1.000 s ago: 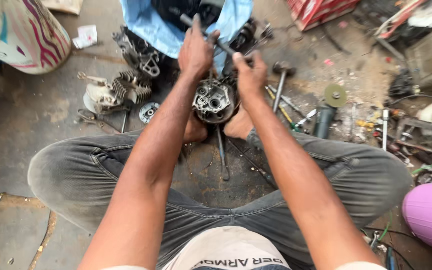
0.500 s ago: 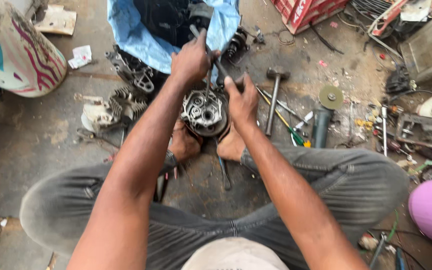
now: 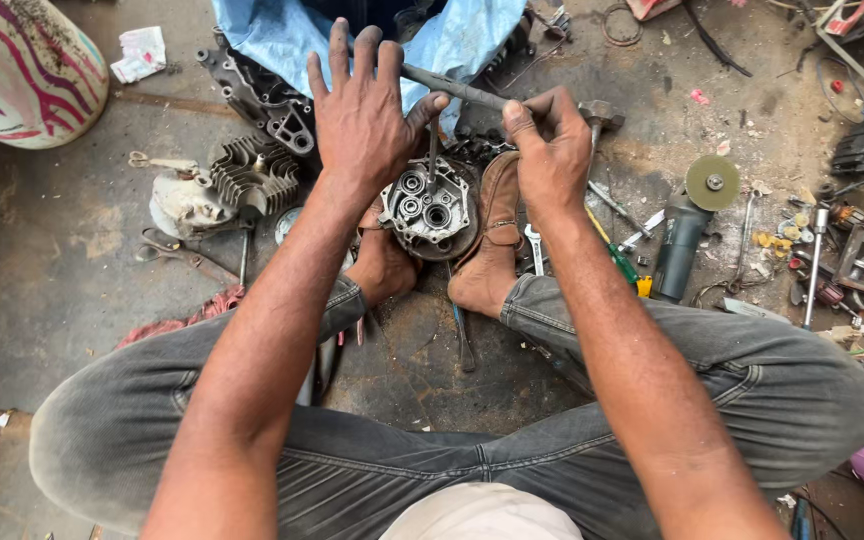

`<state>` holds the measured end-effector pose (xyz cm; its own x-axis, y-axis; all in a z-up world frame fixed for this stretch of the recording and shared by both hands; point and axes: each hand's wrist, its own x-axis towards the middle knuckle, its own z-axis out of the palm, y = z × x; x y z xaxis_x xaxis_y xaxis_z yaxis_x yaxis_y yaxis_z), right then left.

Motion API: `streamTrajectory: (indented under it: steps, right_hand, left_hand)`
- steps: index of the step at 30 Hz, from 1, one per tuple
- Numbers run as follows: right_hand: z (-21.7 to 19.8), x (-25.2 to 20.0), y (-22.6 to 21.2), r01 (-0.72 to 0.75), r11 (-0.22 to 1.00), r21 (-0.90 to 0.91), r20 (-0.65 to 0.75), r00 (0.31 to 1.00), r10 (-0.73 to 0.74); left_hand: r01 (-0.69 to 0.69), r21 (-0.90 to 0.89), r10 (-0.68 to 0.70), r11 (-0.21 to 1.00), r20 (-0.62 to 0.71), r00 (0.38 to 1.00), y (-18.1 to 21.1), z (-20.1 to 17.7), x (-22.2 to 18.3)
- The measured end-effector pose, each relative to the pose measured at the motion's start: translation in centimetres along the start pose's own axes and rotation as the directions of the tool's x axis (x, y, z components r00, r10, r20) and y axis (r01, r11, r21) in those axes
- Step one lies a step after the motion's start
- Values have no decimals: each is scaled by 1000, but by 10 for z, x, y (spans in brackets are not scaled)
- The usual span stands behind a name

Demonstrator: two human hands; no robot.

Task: The person disassembles and reassembles internal engine components using a hammer, pliers, and various wrenches while working on the ground.

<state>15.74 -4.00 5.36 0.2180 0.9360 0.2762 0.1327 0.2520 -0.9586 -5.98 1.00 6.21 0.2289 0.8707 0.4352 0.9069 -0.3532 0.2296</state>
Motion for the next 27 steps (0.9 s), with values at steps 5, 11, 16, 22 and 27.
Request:
streamTrajectory:
  steps: [5, 11, 16, 22, 27]
  right_hand:
    - [2, 5, 5, -32, 999, -39, -10, 999, 31]
    - [-2, 14, 11, 31, 925, -378, -43, 998, -51]
    - [-18, 19, 16, 20, 885, -465, -46, 998, -47]
    - [-18, 13, -6, -126, 842, -524, -45, 992, 120]
    - [-19, 12, -12, -79, 855, -512, 7, 995, 96]
  left_hand:
    - [28, -16, -27, 999, 52, 998, -4, 2, 5]
    - [63, -4, -61, 998, 157, 986, -7, 0, 21]
    - [76, 30, -81, 997, 214, 974, 8, 2, 30]
    - [79, 100, -104, 992, 279, 955, 13, -14, 29]
    - [57, 53, -68, 997, 235, 970, 8, -14, 28]
